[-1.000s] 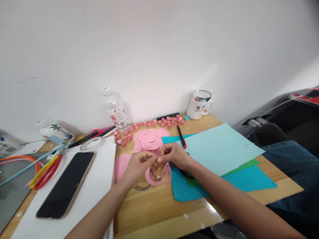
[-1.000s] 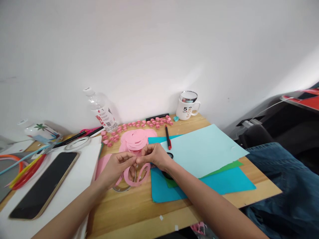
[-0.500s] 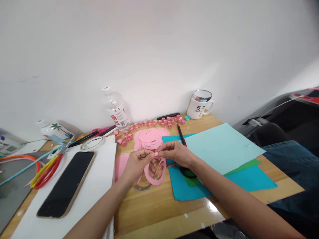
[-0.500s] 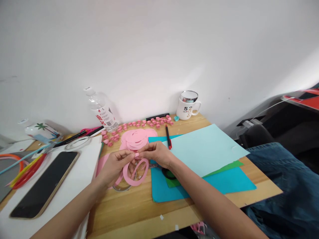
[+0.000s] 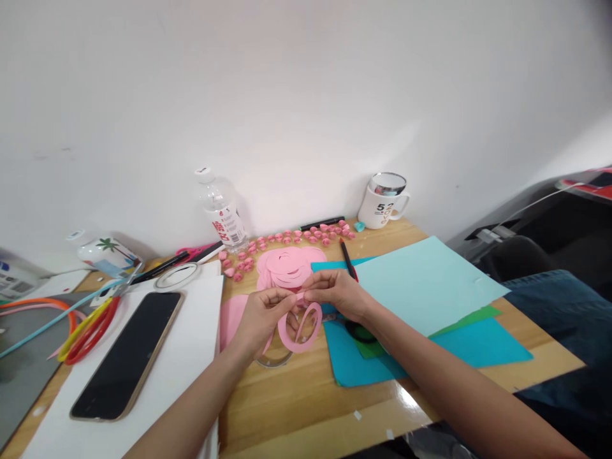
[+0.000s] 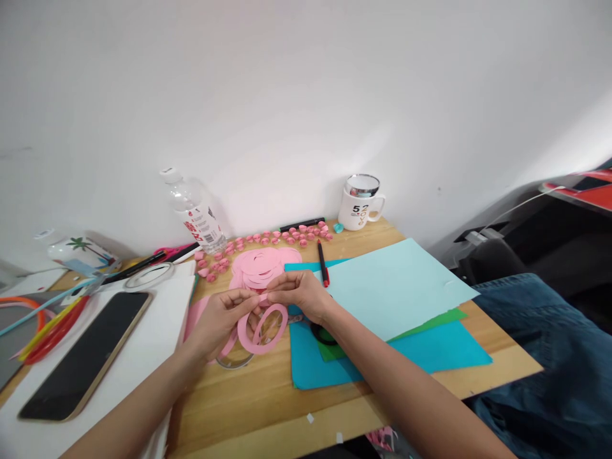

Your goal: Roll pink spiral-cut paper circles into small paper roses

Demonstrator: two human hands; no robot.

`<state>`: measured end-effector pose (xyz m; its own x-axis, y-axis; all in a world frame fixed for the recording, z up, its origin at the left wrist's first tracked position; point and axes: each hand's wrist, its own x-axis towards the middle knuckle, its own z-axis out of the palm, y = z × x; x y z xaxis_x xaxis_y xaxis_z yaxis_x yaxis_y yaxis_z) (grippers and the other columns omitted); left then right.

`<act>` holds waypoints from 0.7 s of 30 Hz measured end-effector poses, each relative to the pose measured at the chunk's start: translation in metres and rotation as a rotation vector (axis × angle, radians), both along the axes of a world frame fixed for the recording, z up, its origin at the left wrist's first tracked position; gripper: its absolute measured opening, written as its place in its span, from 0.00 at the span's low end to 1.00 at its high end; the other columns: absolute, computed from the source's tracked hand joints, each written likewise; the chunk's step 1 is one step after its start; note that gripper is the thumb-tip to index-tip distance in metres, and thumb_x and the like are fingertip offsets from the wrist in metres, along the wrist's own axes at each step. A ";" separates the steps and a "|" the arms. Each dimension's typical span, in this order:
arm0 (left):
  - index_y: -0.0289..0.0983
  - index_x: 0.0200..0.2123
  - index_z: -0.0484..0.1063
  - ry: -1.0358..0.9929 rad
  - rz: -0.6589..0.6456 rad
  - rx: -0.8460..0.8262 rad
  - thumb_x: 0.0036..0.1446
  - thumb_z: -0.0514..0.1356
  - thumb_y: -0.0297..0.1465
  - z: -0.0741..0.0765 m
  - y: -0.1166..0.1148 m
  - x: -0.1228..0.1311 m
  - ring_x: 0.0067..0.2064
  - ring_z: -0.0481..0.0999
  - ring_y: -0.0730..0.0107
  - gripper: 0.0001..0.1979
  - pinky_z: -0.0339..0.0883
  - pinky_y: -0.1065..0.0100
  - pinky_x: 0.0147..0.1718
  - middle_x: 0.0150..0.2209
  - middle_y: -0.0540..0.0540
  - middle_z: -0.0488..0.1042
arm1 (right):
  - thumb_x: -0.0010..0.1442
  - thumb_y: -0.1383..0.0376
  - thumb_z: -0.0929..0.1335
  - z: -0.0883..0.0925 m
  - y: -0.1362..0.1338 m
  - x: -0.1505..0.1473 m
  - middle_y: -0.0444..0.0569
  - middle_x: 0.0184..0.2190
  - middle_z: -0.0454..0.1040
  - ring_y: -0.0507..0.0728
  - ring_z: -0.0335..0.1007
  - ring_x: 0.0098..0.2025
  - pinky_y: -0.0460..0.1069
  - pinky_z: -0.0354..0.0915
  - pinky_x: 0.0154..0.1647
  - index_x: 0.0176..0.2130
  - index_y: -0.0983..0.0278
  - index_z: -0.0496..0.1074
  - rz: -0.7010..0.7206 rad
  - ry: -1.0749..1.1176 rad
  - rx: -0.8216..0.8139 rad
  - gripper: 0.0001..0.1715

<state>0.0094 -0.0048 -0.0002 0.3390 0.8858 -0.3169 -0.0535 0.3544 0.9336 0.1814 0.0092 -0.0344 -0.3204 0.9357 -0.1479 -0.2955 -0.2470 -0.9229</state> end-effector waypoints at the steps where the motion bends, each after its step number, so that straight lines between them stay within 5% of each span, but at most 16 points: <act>1: 0.32 0.24 0.69 0.004 0.004 -0.002 0.44 0.63 0.34 0.000 0.000 0.000 0.16 0.70 0.73 0.10 0.65 0.72 0.15 0.18 0.49 0.73 | 0.36 0.65 0.75 0.000 0.000 0.000 0.48 0.25 0.76 0.53 0.72 0.27 0.45 0.65 0.28 0.29 0.67 0.73 -0.005 -0.003 0.007 0.16; 21: 0.32 0.21 0.68 -0.039 -0.006 0.016 0.46 0.61 0.38 0.002 0.000 -0.002 0.15 0.67 0.76 0.13 0.64 0.73 0.17 0.15 0.49 0.70 | 0.36 0.64 0.75 -0.002 0.004 -0.002 0.46 0.22 0.74 0.49 0.70 0.25 0.46 0.67 0.32 0.27 0.68 0.75 -0.049 0.080 -0.060 0.14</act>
<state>0.0078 -0.0047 0.0017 0.3563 0.8884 -0.2896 -0.0874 0.3402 0.9363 0.1791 0.0130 -0.0368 -0.2876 0.9407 -0.1800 -0.3807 -0.2848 -0.8797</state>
